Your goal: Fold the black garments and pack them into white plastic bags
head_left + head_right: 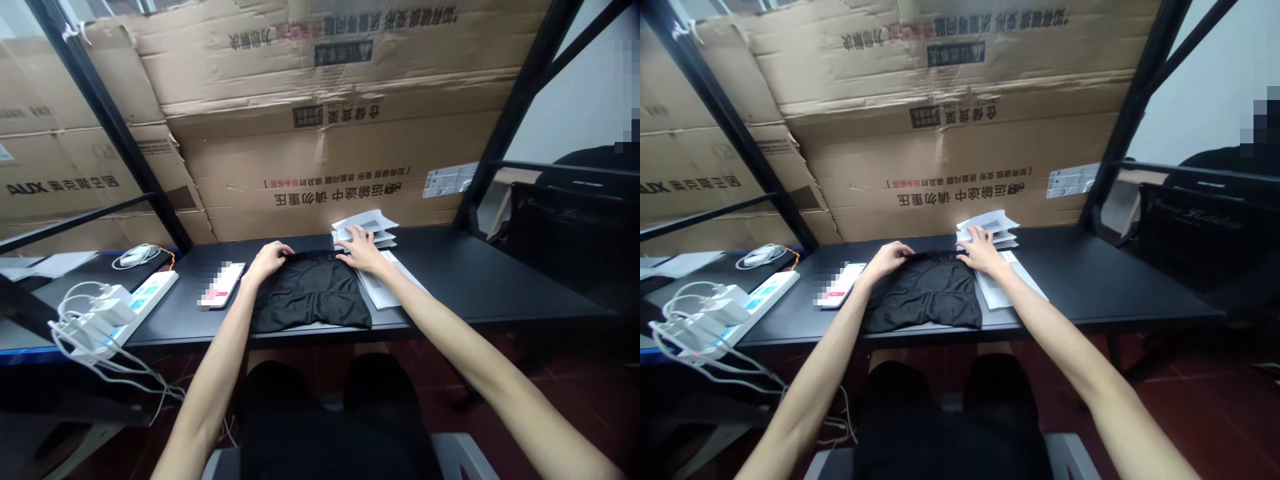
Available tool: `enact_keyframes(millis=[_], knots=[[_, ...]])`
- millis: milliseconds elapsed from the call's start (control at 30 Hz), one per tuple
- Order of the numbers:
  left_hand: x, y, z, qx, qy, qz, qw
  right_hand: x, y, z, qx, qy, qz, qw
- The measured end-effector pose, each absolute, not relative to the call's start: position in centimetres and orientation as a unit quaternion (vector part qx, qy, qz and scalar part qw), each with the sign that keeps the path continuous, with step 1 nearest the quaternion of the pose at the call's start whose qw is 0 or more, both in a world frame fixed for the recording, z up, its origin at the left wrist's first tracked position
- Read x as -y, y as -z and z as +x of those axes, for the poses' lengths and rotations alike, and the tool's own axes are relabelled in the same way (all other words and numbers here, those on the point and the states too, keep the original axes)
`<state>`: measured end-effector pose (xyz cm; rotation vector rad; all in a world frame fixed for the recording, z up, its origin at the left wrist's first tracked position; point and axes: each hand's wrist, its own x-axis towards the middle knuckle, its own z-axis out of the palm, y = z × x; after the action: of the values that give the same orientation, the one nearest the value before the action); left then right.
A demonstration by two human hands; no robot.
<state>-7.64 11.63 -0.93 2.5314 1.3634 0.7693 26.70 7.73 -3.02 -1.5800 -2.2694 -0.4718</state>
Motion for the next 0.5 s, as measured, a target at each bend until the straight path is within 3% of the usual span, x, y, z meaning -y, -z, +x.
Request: enact_keyframes(millis=[500], knots=[[-9.1, 1.0, -8.0, -0.408, -0.321, 0.846, 0.119, -7.8, 3.0, 26.2, 0.803, 0.121, -0.559, 0.169]])
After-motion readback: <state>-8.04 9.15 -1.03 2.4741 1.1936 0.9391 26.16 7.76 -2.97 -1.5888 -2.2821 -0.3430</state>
